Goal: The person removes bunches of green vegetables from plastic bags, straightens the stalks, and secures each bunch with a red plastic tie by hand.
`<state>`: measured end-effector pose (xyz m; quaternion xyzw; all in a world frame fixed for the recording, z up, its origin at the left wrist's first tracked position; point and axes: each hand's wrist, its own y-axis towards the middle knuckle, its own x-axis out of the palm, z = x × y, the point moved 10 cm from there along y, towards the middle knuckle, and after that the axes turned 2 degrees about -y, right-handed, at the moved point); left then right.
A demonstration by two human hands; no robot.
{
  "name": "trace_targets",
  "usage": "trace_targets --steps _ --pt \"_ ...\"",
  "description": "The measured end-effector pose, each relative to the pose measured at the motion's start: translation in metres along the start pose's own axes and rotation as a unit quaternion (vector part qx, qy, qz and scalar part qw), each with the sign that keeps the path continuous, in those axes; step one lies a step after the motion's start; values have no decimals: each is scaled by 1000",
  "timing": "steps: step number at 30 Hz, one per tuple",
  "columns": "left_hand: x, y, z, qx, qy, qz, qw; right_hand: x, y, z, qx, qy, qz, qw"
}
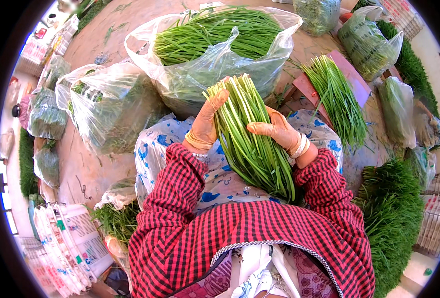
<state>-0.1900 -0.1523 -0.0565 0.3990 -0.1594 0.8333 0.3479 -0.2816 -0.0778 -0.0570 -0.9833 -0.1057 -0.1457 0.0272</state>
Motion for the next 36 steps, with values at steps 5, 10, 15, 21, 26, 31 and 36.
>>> trace_targets --steps 5,10,15,21,26,31,36 --pt "30 2 3 25 55 -74 995 8 0 10 40 -65 -52 996" --pt "37 2 2 -13 109 -80 991 28 -2 14 70 -53 -121 989" --pt "22 8 1 0 65 -20 998 -1 -7 -21 -135 -232 60 962" --pt "16 6 7 9 55 4 998 14 -32 -98 -263 -462 152 833" --pt "35 3 6 8 62 0 998 7 -18 -83 -133 -499 133 846" --pt "37 4 6 2 81 -16 997 1 -5 -72 -124 -409 50 903" --pt "36 5 7 -4 81 -47 996 -3 -4 -75 -52 -309 24 949"
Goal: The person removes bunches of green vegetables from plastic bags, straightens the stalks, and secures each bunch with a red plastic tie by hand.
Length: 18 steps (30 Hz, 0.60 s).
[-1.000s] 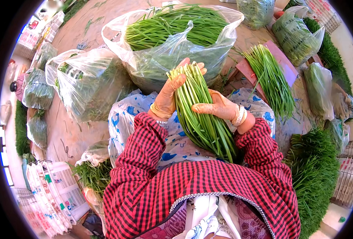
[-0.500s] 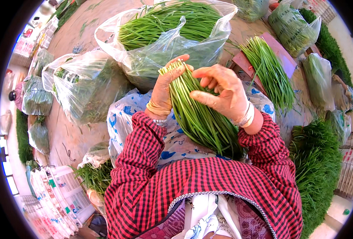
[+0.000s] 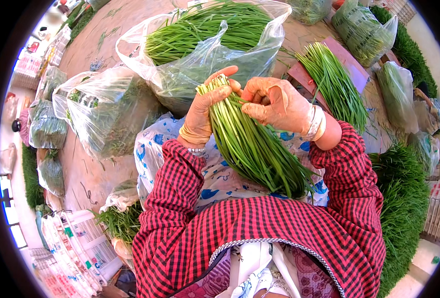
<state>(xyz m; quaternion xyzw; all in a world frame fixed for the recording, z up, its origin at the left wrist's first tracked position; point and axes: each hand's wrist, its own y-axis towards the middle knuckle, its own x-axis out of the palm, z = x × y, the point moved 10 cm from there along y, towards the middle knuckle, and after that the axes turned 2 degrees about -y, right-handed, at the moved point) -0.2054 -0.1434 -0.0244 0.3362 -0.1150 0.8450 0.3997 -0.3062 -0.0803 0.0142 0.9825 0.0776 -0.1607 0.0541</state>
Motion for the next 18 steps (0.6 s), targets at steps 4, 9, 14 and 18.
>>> trace_targets --steps 4,9,14,18 --pt "-4 3 -3 -7 -3 0 1000 -11 1 -22 -57 -118 8 991" --pt "5 1 1 -3 5 -23 1000 -13 10 -21 -44 -85 -39 995" --pt "17 2 1 -35 41 -27 998 -19 1 -73 -237 -358 77 900" --pt "16 3 0 -47 48 -43 997 -19 0 -77 -268 -459 91 842"
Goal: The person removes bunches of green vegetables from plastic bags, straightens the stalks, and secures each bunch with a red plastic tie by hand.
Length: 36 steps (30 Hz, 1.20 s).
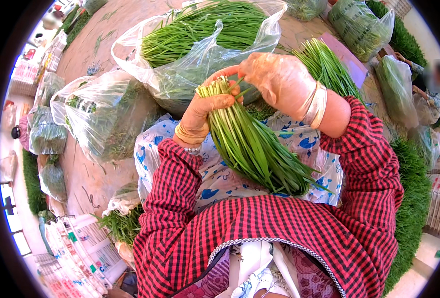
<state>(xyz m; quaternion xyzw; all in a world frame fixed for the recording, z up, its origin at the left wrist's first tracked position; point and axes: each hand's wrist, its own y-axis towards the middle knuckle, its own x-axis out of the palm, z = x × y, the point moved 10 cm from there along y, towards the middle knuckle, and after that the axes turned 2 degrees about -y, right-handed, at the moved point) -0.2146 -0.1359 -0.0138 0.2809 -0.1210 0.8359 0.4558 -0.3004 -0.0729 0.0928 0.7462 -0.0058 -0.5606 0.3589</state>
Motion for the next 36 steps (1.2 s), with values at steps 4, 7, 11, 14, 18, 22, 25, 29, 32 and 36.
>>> trace_targets --steps 4,7,11,14,18,22,25,29,32,36 --pt "-12 -1 -2 17 3 18 1000 -11 -3 64 120 -64 -22 990" --pt "-14 1 -5 19 -36 28 999 6 -13 62 91 80 14 993" --pt "-17 -1 -4 18 -34 72 997 36 -16 3 112 153 -120 975" --pt "-25 1 -6 23 -19 76 997 39 -20 1 115 161 -85 976" --pt "-24 0 -6 10 -3 59 998 33 -14 4 85 194 -57 976" --pt "-7 3 0 18 13 47 999 6 1 -9 -6 22 -35 999" --pt "4 2 6 25 29 17 999 4 12 -12 -56 -63 -32 996" --pt "12 2 4 8 64 8 998 2 19 5 -51 -152 -66 985" --pt "21 5 11 18 72 -11 997 -23 21 18 -50 -152 16 987" --pt "13 -6 48 94 71 47 992 -10 12 83 124 -131 -65 981"
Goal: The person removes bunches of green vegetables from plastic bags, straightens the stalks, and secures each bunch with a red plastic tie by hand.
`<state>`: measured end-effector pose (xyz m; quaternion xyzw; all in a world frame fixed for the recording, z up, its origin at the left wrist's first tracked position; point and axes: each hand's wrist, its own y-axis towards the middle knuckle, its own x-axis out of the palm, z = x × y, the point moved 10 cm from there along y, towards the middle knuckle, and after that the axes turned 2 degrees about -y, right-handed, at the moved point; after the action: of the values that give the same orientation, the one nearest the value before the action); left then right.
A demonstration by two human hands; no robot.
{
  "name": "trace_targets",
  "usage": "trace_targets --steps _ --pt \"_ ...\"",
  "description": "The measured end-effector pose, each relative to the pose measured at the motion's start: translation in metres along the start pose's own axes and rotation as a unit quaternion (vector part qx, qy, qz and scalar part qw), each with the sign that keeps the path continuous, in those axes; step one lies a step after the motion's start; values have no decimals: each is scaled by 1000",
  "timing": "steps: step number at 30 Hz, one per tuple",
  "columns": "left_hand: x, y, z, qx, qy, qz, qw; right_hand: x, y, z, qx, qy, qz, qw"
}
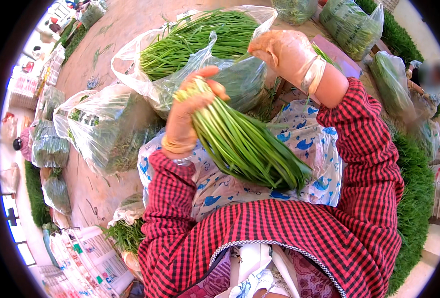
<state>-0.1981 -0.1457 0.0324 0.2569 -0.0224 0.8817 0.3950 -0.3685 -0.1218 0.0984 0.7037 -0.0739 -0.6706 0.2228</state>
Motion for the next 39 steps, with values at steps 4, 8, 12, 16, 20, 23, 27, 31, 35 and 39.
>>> trace_targets --steps 4,8,12,16,20,23,27,31,35,39 --pt "-16 4 76 82 -14 84 993 36 -24 27 11 64 12 998" --pt "-16 15 122 149 120 98 977 0 -21 32 61 335 80 937" --pt "2 20 138 192 178 111 959 -36 -8 -20 -19 384 171 907" --pt "31 26 117 176 168 97 965 -24 -8 -56 -31 414 248 875" --pt "67 24 99 173 184 58 966 7 -18 -89 -74 507 245 823" --pt "95 25 81 145 121 45 981 -1 -37 -74 -55 513 279 810" --pt "142 42 64 141 111 -61 982 -20 -59 -48 -47 548 310 775" --pt "199 68 58 153 93 -147 973 -44 -73 -6 -7 555 322 767" --pt "239 123 64 197 44 -168 965 -111 -76 64 -17 548 346 762" --pt "259 186 17 217 31 -192 957 -143 -97 142 42 241 227 943"
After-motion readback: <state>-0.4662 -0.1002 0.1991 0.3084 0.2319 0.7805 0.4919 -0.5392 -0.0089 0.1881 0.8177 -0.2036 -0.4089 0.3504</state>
